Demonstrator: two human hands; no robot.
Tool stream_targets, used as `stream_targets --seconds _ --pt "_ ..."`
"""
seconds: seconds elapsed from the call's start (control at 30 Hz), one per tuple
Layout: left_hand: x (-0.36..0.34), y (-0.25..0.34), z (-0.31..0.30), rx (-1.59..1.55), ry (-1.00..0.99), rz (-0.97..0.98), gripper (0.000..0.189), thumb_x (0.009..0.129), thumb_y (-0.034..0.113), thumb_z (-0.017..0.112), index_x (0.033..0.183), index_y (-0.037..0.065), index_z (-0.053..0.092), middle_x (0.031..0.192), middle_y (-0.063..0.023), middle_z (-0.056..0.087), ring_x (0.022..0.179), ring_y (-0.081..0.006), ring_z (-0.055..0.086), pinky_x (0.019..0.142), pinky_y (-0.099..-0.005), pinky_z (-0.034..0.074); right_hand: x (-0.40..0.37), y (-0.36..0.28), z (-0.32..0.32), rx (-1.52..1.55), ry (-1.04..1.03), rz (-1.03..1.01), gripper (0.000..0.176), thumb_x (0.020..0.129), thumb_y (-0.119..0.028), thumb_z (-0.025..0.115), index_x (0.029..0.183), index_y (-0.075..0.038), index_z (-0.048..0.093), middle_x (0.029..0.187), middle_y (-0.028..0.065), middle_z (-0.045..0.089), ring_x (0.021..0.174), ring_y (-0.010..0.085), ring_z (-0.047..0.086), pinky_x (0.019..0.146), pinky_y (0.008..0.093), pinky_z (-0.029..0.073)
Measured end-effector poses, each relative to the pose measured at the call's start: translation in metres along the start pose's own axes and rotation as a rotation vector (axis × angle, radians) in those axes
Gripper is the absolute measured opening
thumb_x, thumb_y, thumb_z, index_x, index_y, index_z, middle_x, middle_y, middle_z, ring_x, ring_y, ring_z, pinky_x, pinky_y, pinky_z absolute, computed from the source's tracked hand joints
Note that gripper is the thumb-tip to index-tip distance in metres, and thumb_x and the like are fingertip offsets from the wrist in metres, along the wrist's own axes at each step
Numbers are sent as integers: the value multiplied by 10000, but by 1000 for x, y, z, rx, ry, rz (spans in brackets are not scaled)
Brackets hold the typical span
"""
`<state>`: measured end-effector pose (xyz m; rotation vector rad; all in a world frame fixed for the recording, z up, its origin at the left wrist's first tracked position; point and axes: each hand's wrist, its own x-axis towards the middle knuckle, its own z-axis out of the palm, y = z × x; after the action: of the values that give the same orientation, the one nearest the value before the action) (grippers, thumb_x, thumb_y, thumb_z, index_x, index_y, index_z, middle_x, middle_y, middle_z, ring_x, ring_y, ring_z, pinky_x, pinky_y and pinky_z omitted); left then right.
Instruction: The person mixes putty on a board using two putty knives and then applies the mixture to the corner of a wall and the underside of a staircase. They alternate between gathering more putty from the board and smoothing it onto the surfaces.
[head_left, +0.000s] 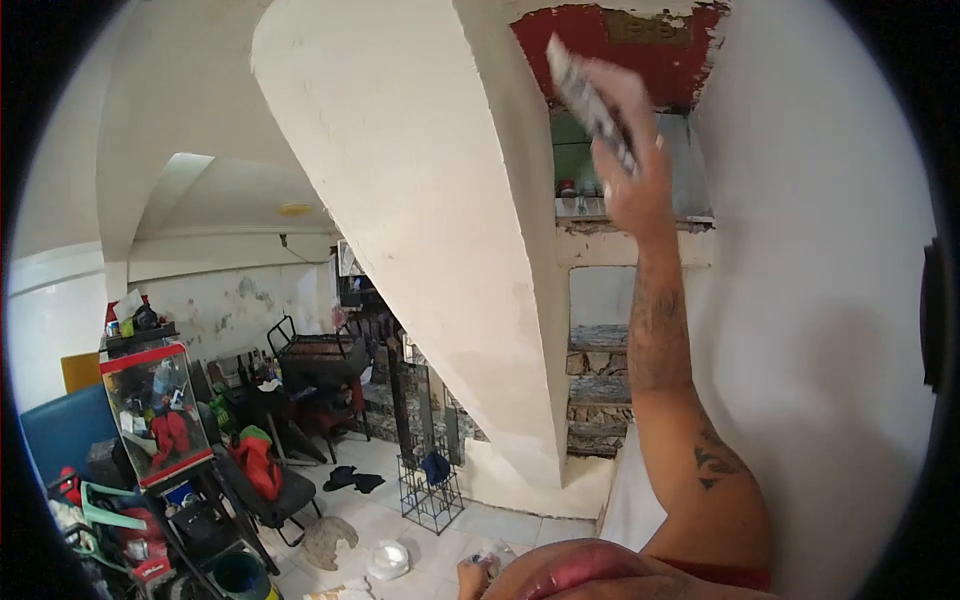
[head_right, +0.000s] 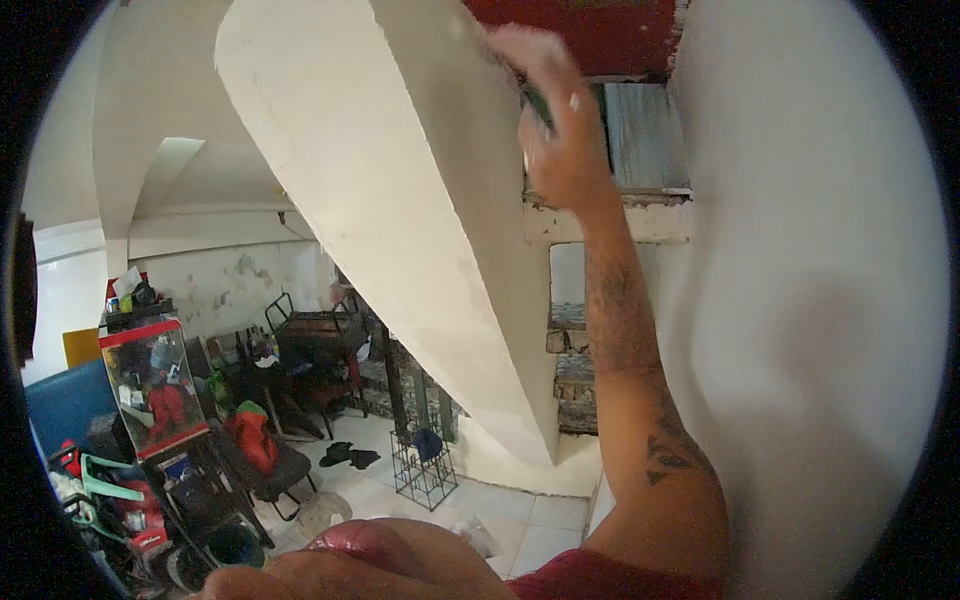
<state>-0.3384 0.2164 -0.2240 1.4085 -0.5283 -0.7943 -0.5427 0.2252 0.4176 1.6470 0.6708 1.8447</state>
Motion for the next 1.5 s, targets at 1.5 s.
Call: stream_targets --seconds 1.5 --pt "-11 -5 22 -213 -111 2 101 785 40 605 790 -60 619 655 -50 590 548 -111 511 476 -249 389 -28 1 49 -3 -75 -124 698 544 143 352 1214 -14 466 1200 166 465 1172 317 410 1026 380 304"
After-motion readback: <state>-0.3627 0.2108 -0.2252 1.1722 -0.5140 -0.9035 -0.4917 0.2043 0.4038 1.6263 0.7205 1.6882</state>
